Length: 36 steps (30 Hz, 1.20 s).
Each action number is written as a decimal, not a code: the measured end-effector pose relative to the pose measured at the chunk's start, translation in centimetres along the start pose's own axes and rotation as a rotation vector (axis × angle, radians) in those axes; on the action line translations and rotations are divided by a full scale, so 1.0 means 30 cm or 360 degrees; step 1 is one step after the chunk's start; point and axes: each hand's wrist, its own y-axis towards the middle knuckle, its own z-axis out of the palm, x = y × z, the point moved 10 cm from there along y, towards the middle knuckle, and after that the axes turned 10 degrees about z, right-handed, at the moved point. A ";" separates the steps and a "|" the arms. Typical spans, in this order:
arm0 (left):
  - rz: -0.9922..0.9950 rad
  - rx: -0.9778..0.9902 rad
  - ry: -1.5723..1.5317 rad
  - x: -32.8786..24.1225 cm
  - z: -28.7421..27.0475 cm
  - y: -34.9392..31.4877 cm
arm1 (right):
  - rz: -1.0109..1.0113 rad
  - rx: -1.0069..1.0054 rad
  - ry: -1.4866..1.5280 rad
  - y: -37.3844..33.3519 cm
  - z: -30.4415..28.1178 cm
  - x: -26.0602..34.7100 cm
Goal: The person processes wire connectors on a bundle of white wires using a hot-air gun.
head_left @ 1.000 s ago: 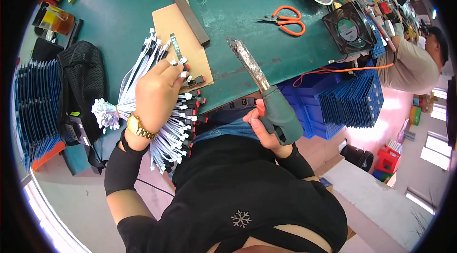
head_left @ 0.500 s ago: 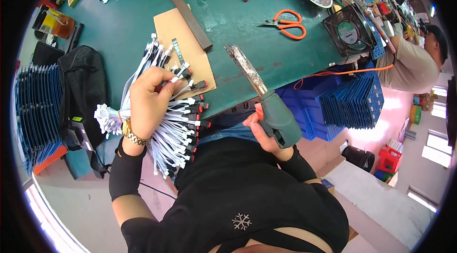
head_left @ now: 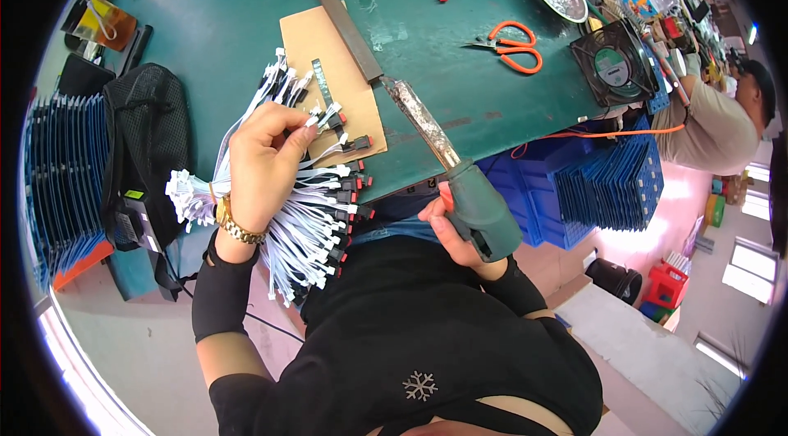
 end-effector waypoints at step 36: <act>-0.0010 0.0297 0.0460 -0.021 0.042 0.012 | -0.0022 0.0256 -0.0266 -0.006 0.088 0.078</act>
